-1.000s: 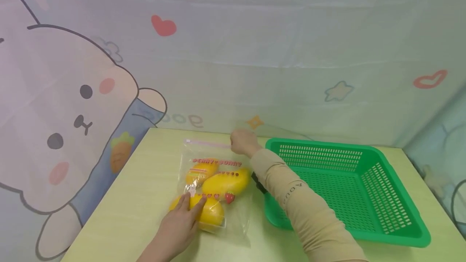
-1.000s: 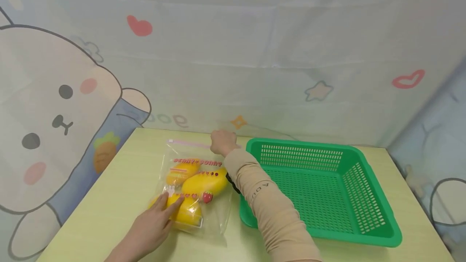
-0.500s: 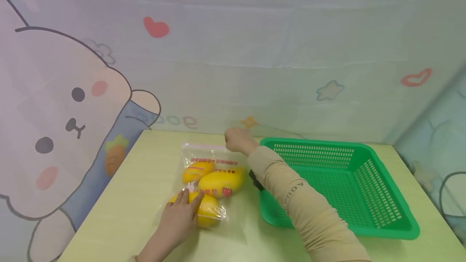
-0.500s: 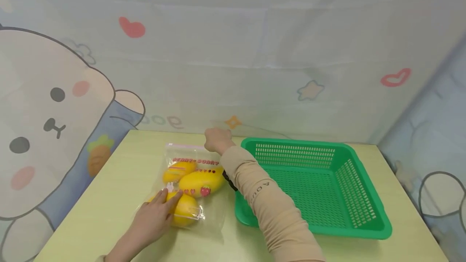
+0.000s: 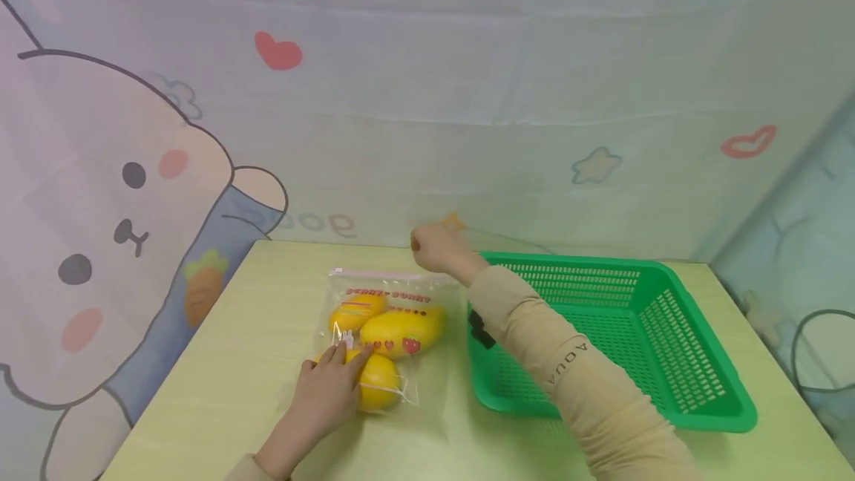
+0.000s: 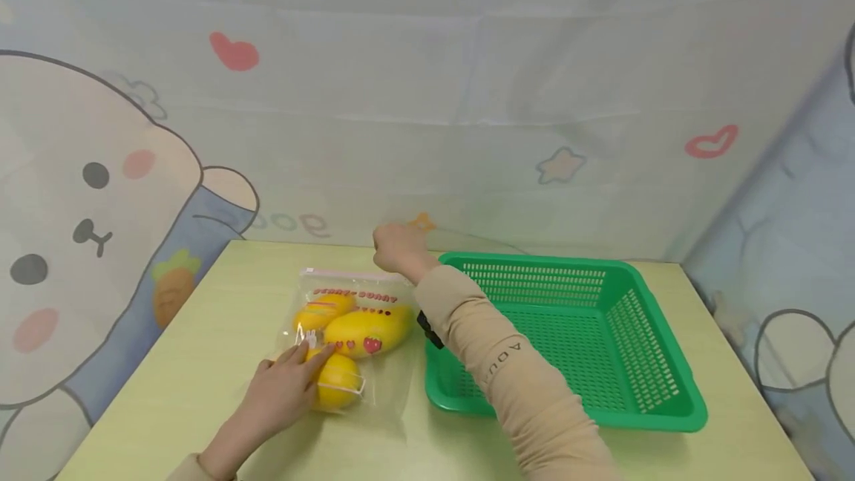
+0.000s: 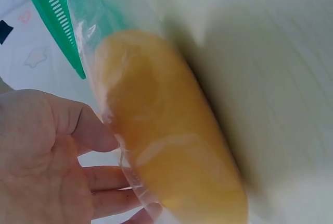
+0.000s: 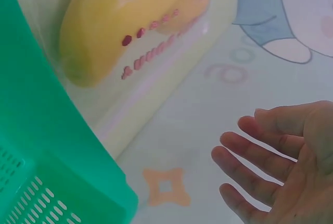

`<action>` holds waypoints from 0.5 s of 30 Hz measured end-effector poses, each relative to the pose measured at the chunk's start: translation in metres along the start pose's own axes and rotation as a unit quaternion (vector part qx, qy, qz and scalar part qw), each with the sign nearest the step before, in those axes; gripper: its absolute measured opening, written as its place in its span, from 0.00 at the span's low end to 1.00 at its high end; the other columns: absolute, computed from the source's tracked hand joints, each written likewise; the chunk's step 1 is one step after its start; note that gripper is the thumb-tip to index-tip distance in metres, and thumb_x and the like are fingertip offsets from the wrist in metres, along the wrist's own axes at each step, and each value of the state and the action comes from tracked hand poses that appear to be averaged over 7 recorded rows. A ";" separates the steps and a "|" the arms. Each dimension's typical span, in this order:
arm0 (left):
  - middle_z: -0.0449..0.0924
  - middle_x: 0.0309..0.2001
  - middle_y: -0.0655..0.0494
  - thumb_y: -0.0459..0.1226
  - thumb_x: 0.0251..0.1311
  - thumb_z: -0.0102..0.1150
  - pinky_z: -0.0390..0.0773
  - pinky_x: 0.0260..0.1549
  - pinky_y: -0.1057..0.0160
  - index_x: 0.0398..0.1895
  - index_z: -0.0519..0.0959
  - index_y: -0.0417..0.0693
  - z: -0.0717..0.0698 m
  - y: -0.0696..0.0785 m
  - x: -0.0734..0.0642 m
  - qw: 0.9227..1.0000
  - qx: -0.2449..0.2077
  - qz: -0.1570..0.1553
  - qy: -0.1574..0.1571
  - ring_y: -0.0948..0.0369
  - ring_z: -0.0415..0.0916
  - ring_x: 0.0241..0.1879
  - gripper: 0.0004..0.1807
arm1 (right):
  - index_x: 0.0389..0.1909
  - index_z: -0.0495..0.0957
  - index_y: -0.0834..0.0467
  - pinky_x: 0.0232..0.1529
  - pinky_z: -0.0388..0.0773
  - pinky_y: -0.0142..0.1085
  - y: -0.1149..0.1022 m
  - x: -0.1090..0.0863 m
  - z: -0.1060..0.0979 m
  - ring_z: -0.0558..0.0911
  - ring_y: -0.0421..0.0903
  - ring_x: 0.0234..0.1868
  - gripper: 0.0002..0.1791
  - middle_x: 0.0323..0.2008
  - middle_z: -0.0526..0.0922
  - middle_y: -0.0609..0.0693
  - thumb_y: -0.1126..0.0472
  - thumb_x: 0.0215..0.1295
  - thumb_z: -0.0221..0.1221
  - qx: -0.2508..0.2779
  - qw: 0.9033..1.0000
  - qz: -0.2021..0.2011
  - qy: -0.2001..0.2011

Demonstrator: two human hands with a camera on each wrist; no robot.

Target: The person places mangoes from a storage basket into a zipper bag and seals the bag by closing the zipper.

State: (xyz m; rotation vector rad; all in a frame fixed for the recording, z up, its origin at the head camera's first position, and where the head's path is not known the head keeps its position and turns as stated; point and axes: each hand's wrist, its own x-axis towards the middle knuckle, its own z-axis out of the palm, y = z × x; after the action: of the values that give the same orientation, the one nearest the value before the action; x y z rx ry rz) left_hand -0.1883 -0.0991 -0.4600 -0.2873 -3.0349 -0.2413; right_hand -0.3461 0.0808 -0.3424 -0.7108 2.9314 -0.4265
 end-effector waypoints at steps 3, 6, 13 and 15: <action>0.72 0.61 0.35 0.36 0.58 0.53 0.72 0.44 0.40 0.62 0.75 0.55 -0.001 0.000 0.002 1.000 -0.017 -0.007 -0.006 0.40 0.71 0.60 0.26 | 0.48 0.79 0.59 0.44 0.78 0.38 0.001 -0.008 -0.007 0.78 0.46 0.37 0.13 0.47 0.83 0.53 0.63 0.70 0.49 -0.019 1.000 -0.003 0.017; 0.73 0.61 0.36 0.36 0.59 0.52 0.72 0.45 0.40 0.61 0.76 0.56 -0.001 0.000 0.003 0.999 -0.037 -0.019 -0.004 0.41 0.71 0.60 0.25 | 0.49 0.79 0.59 0.49 0.79 0.42 0.002 -0.016 -0.012 0.82 0.49 0.45 0.13 0.49 0.83 0.54 0.62 0.70 0.49 -0.021 0.999 -0.005 0.032; 0.75 0.59 0.40 0.36 0.59 0.50 0.72 0.43 0.40 0.57 0.79 0.54 -0.004 0.002 0.002 0.996 -0.076 -0.036 0.020 0.41 0.71 0.58 0.22 | 0.45 0.82 0.58 0.39 0.81 0.39 0.003 -0.033 -0.014 0.82 0.46 0.38 0.12 0.45 0.85 0.52 0.59 0.68 0.53 -0.022 0.998 -0.015 0.057; 0.76 0.59 0.40 0.37 0.59 0.50 0.73 0.43 0.40 0.56 0.79 0.53 -0.004 0.003 0.004 0.996 -0.082 -0.037 0.027 0.40 0.71 0.57 0.21 | 0.44 0.82 0.58 0.35 0.80 0.36 0.003 -0.037 -0.014 0.81 0.45 0.35 0.12 0.43 0.85 0.51 0.57 0.67 0.54 -0.030 0.997 -0.018 0.062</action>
State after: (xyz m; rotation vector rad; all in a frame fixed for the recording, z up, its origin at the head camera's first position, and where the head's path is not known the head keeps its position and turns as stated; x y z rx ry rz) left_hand -0.1914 -0.0966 -0.4554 -0.1767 -2.9795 -0.4963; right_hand -0.3171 0.1038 -0.3294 -0.7725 3.0633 -0.4018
